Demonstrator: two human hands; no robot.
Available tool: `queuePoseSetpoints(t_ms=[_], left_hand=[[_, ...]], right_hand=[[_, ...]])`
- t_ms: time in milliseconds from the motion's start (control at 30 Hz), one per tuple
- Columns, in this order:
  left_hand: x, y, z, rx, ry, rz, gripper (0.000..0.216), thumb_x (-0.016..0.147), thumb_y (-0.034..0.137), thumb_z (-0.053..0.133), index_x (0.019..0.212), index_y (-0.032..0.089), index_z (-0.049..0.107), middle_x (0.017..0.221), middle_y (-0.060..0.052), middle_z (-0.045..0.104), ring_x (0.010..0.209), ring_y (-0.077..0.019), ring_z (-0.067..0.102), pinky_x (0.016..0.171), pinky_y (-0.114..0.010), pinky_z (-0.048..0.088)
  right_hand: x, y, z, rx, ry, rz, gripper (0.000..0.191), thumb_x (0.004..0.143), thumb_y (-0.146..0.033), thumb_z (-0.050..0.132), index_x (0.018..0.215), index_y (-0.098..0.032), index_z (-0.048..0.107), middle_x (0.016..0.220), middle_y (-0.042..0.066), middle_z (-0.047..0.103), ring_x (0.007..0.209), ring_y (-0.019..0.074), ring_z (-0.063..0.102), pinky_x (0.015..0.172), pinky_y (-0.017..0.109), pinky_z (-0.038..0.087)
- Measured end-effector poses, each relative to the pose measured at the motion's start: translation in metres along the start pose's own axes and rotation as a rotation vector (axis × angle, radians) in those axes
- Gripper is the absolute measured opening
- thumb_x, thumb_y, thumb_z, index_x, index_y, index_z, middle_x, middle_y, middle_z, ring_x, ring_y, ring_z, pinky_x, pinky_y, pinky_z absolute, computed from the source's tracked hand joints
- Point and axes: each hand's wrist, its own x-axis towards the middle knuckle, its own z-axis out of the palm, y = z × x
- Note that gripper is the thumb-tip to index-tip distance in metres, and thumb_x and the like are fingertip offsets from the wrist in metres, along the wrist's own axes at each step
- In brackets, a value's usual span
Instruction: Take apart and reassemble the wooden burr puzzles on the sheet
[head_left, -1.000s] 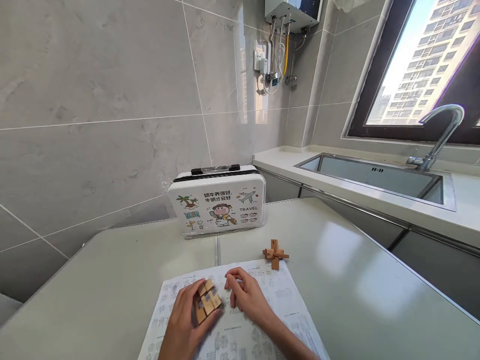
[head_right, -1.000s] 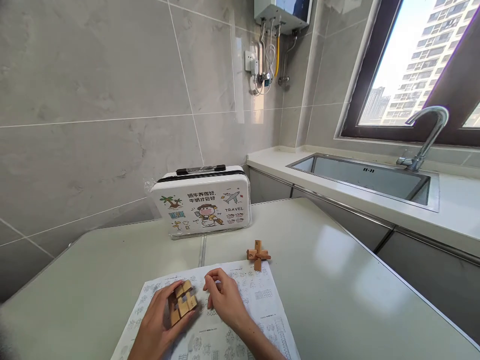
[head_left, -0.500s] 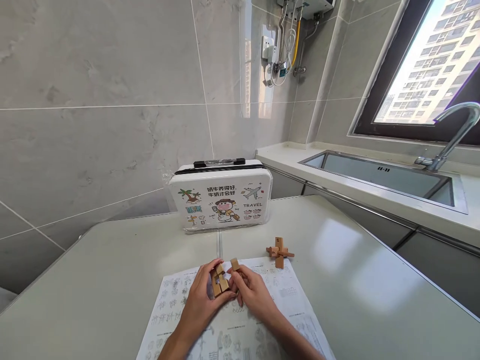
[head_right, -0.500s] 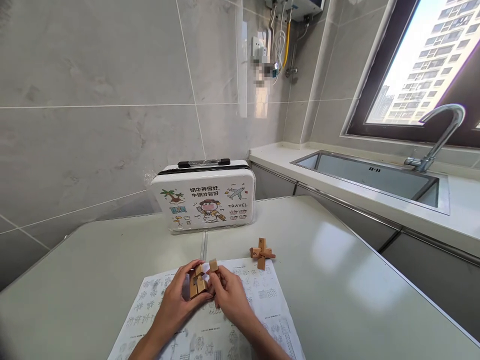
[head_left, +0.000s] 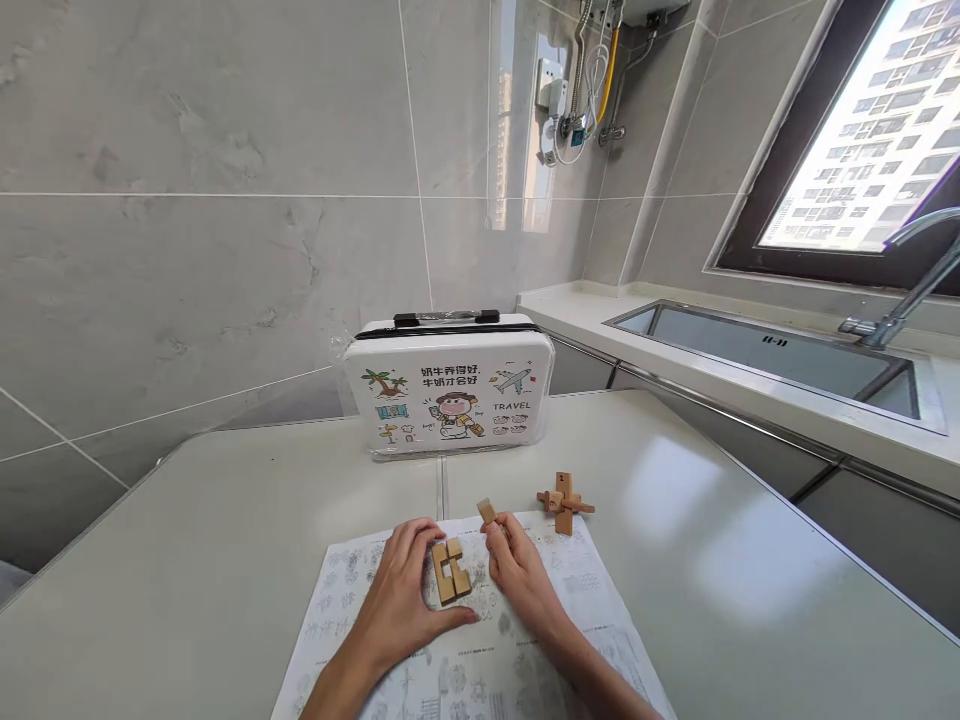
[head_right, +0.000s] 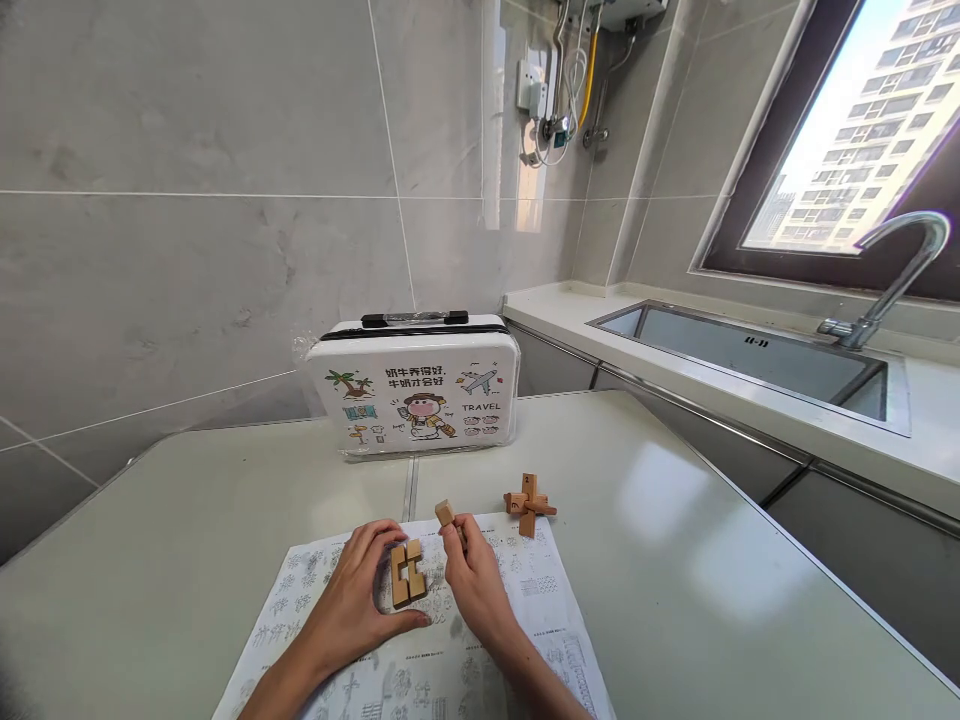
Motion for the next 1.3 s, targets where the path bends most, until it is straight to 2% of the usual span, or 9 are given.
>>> queuePoseSetpoints(t_ms=[67,167,333,433,533,700,867,1033,1300], left_hand=[[0.001,-0.001,-0.007,-0.001,0.014,-0.031,0.066,0.058,0.042,0.098,0.116,0.027,0.070,0.129,-0.010,0.059,0.126,-0.0375,0.056,0.104,-0.052,0.052],[0.002,-0.001,-0.016,-0.142,0.025,-0.132,0.063,0.067,0.042,0.092,0.123,0.027,0.069,0.120,-0.008,0.063,0.117,-0.0327,0.061,0.103,-0.047,0.053],[0.003,-0.003,-0.016,-0.498,-0.007,-0.248,0.072,0.079,0.047,0.083,0.142,0.024,0.056,0.116,-0.008,0.071,0.109,-0.0282,0.067,0.099,-0.040,0.054],[0.003,-0.004,-0.011,-0.587,-0.006,-0.212,0.071,0.082,0.048,0.082,0.142,0.022,0.054,0.118,-0.010,0.071,0.112,-0.0282,0.068,0.102,-0.039,0.053],[0.003,-0.002,-0.007,-0.611,-0.022,-0.209,0.073,0.081,0.046,0.083,0.143,0.023,0.053,0.121,-0.010,0.071,0.117,-0.0291,0.067,0.106,-0.041,0.051],[0.001,0.002,-0.004,-0.616,-0.059,-0.205,0.076,0.079,0.042,0.085,0.145,0.025,0.051,0.124,-0.010,0.072,0.119,-0.0293,0.066,0.106,-0.041,0.051],[-0.002,0.006,-0.003,-0.563,-0.086,-0.216,0.076,0.077,0.042,0.088,0.144,0.025,0.055,0.124,-0.009,0.073,0.115,-0.0288,0.068,0.103,-0.039,0.053],[-0.004,0.011,-0.004,-0.562,-0.111,-0.241,0.077,0.074,0.036,0.090,0.144,0.026,0.058,0.133,-0.011,0.071,0.122,-0.0307,0.066,0.106,-0.040,0.052],[-0.006,0.014,0.002,-0.560,-0.085,-0.198,0.075,0.068,0.029,0.093,0.137,0.025,0.063,0.132,-0.012,0.072,0.119,-0.0333,0.068,0.107,-0.044,0.052]], right_hand=[[0.000,-0.001,-0.001,0.050,-0.035,0.037,0.037,0.095,-0.060,0.062,0.087,-0.024,0.055,0.062,-0.009,0.037,0.051,0.0115,0.029,0.049,0.024,0.026],[-0.001,-0.003,-0.002,0.167,-0.117,0.097,0.033,0.095,-0.056,0.061,0.101,-0.023,0.058,0.063,-0.010,0.037,0.049,0.0104,0.027,0.046,0.022,0.026],[-0.004,-0.009,-0.001,0.217,-0.220,0.088,0.058,0.094,-0.062,0.064,0.135,-0.022,0.053,0.075,-0.007,0.056,0.046,0.0092,0.044,0.043,0.022,0.037],[-0.004,-0.014,0.001,0.214,-0.302,0.032,0.053,0.092,-0.065,0.066,0.122,-0.023,0.055,0.092,0.000,0.069,0.040,0.0072,0.051,0.039,0.022,0.037],[-0.004,-0.018,0.001,0.189,-0.360,0.000,0.047,0.093,-0.065,0.066,0.108,-0.021,0.056,0.084,-0.001,0.072,0.036,0.0056,0.049,0.040,0.020,0.033],[-0.004,-0.015,0.000,0.145,-0.418,0.013,0.048,0.094,-0.065,0.064,0.108,-0.020,0.058,0.072,-0.004,0.068,0.035,0.0045,0.042,0.041,0.020,0.027],[-0.006,-0.009,0.003,0.149,-0.398,0.002,0.047,0.093,-0.067,0.066,0.097,-0.022,0.052,0.064,-0.007,0.063,0.039,0.0041,0.031,0.044,0.021,0.022],[-0.006,-0.007,0.004,0.095,-0.308,-0.043,0.051,0.091,-0.070,0.068,0.089,-0.021,0.053,0.070,-0.003,0.064,0.047,0.0063,0.037,0.048,0.022,0.026],[-0.003,-0.007,0.004,0.011,-0.235,-0.016,0.060,0.088,-0.081,0.061,0.079,-0.022,0.050,0.062,-0.005,0.058,0.040,0.0053,0.035,0.044,0.023,0.024]])
